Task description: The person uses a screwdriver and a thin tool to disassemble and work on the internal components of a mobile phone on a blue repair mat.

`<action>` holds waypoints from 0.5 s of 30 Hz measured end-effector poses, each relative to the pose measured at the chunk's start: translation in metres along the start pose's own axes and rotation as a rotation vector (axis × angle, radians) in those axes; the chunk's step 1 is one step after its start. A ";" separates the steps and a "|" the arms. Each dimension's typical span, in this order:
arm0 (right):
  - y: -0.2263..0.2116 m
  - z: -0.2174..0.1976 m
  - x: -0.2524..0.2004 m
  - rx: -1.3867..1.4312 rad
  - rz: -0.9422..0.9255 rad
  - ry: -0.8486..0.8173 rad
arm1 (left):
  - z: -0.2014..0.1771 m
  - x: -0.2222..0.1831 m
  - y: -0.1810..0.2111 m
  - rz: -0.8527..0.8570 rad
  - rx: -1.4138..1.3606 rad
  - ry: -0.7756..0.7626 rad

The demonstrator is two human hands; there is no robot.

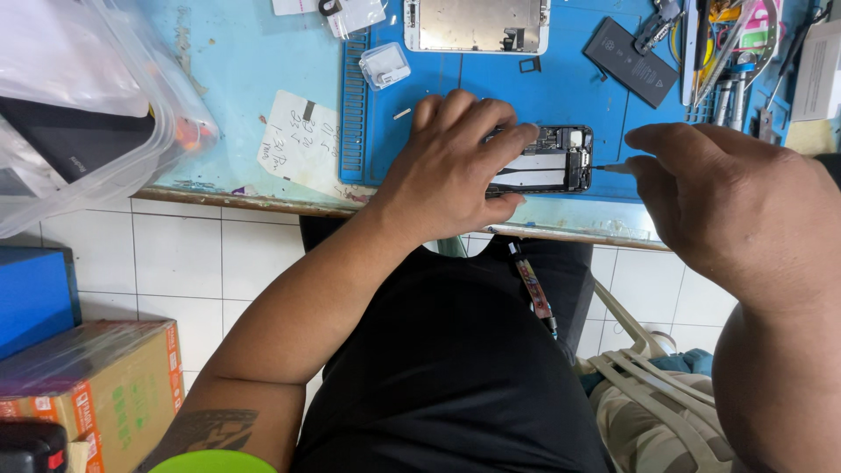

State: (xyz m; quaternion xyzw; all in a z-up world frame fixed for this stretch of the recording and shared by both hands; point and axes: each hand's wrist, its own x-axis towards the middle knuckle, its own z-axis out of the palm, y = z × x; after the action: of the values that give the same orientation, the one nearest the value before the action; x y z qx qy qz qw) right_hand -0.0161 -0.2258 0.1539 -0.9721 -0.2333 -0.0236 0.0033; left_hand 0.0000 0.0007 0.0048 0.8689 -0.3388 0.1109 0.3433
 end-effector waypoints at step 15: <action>0.042 0.028 -0.051 0.309 0.114 0.196 | -0.010 0.003 0.009 0.011 0.011 0.044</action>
State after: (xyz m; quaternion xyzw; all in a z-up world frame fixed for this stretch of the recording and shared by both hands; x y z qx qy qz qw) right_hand -0.0416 -0.2861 0.1233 -0.9648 -0.1770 -0.0818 0.1766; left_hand -0.0038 0.0010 0.0179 0.8663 -0.3354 0.1337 0.3452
